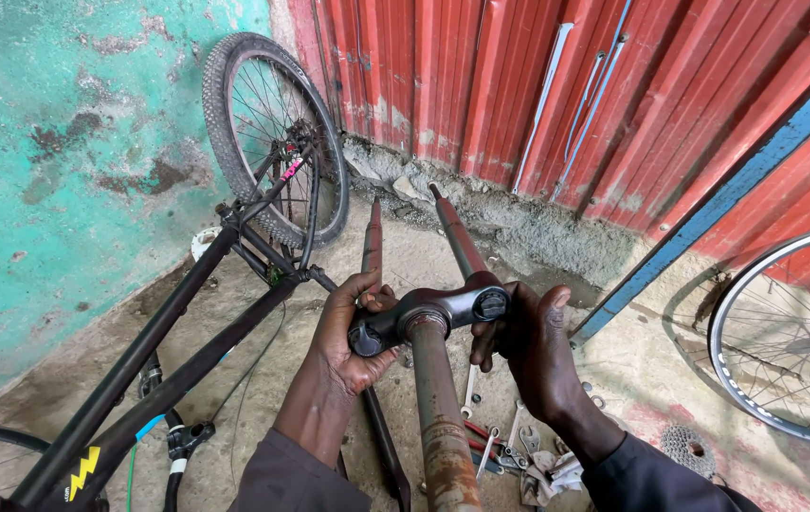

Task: The person disassembles a bicycle fork by removing the crown and separating the stanchions. They then clean the internal tubes and reassemble the fork components by hand.

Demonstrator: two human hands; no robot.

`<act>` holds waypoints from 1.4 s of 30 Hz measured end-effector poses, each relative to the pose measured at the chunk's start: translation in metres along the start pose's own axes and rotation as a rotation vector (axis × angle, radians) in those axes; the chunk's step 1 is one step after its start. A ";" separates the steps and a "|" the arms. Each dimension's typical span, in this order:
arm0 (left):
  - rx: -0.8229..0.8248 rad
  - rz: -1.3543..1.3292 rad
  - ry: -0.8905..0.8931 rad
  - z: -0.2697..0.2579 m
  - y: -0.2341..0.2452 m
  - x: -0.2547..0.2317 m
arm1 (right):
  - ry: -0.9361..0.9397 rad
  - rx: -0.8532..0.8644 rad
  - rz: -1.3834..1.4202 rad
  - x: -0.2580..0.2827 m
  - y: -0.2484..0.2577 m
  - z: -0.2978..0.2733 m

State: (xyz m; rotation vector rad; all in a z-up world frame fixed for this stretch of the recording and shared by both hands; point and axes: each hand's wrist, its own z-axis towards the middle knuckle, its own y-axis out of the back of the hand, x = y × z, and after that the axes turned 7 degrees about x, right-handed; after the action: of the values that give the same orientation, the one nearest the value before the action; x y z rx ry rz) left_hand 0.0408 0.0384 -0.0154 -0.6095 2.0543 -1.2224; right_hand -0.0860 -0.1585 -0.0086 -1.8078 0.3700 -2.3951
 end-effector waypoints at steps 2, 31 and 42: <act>-0.004 -0.004 0.001 0.002 0.000 0.003 | 0.047 0.022 -0.087 0.002 0.002 -0.001; 0.139 1.399 -0.159 -0.024 -0.009 0.023 | 0.417 -0.363 -0.328 -0.032 0.045 0.016; 0.462 1.386 -0.524 -0.018 -0.024 0.042 | 0.259 -0.342 -0.027 -0.042 0.034 0.013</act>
State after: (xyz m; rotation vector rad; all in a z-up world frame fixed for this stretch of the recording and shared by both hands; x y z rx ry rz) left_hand 0.0003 0.0099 -0.0007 0.6166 1.1543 -0.5113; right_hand -0.0633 -0.1830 -0.0536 -1.6225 0.8331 -2.7287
